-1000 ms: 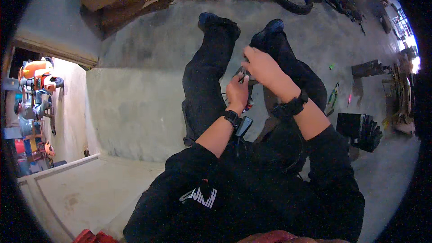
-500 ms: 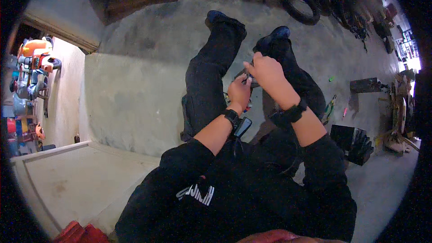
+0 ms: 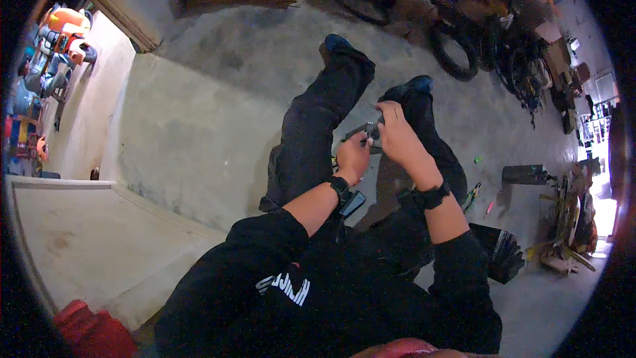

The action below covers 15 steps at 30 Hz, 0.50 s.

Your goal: Inspecting and repairing a small aluminum mechanical component with wiring.

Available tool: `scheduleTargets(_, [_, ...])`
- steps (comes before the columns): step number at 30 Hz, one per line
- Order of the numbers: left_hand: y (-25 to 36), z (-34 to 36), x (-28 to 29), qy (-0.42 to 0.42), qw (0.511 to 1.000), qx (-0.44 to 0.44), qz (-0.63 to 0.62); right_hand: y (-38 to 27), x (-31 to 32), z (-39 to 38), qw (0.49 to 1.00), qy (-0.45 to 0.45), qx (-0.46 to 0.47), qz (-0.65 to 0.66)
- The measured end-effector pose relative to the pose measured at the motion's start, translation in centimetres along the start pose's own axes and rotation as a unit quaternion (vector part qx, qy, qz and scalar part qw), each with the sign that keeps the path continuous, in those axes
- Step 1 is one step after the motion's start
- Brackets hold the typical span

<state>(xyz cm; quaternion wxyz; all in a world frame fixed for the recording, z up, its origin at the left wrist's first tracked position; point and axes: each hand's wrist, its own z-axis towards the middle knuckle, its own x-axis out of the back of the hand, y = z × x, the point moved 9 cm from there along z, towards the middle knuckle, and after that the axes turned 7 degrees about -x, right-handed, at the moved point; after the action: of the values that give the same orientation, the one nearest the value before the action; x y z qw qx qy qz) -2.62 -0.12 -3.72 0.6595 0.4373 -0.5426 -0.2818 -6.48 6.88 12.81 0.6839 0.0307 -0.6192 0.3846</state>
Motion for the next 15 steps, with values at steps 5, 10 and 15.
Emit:
scheduleTargets(5, [0.6,0.0,0.9,0.045,0.998,-0.042,-0.016,2.2,-0.3,0.4,0.964,-0.156,-0.159,-0.145])
scheduleTargets(10, [0.6,0.5,0.8,-0.002,1.000,0.010,0.010,3.3,0.9,0.9,0.923,-0.189,-0.266,-0.206])
scheduleTargets(15, [0.3,0.7,0.2,-0.013,1.000,0.015,0.001,3.7,1.9,-0.3,0.962,-0.071,-0.231,-0.125])
